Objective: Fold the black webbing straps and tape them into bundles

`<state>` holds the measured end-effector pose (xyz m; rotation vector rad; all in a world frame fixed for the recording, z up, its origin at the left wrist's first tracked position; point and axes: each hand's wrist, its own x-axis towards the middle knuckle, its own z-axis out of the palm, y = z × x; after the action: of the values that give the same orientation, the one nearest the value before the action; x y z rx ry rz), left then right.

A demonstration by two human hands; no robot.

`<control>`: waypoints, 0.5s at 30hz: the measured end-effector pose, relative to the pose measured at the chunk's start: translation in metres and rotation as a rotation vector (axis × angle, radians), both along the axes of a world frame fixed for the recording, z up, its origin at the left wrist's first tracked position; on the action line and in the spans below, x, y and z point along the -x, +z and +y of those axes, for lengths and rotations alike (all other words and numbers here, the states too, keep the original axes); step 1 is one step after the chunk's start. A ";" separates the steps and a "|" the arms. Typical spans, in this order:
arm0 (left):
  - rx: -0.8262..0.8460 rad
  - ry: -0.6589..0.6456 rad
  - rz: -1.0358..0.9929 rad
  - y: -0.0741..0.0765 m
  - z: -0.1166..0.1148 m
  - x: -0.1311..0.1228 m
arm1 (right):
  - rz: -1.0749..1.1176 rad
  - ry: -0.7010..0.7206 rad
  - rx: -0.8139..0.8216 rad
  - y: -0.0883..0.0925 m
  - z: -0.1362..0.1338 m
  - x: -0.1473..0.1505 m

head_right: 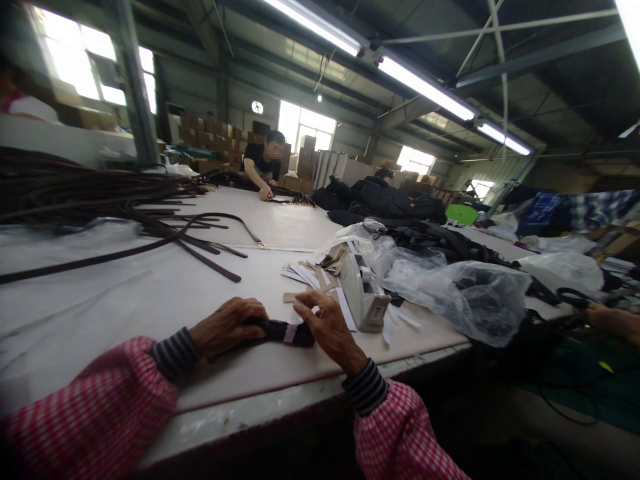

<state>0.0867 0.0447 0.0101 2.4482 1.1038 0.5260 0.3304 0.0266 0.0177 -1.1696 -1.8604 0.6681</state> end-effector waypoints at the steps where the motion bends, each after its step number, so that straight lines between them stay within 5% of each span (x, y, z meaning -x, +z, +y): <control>1: -0.001 -0.004 -0.007 0.000 0.000 0.000 | 0.012 -0.009 0.003 0.002 -0.001 -0.005; 10: 0.030 0.017 -0.059 -0.003 -0.002 -0.001 | -0.089 0.133 0.183 0.001 -0.010 -0.024; 12: 0.067 0.041 -0.106 -0.002 -0.002 -0.001 | -0.085 0.078 0.125 0.002 -0.010 -0.019; 15: 0.152 0.079 -0.206 0.001 -0.001 0.000 | -0.158 -0.121 -0.174 0.008 -0.015 -0.010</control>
<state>0.0870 0.0434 0.0108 2.1731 1.1151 0.6763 0.3403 0.0118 0.0258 -1.2381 -1.9182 0.3475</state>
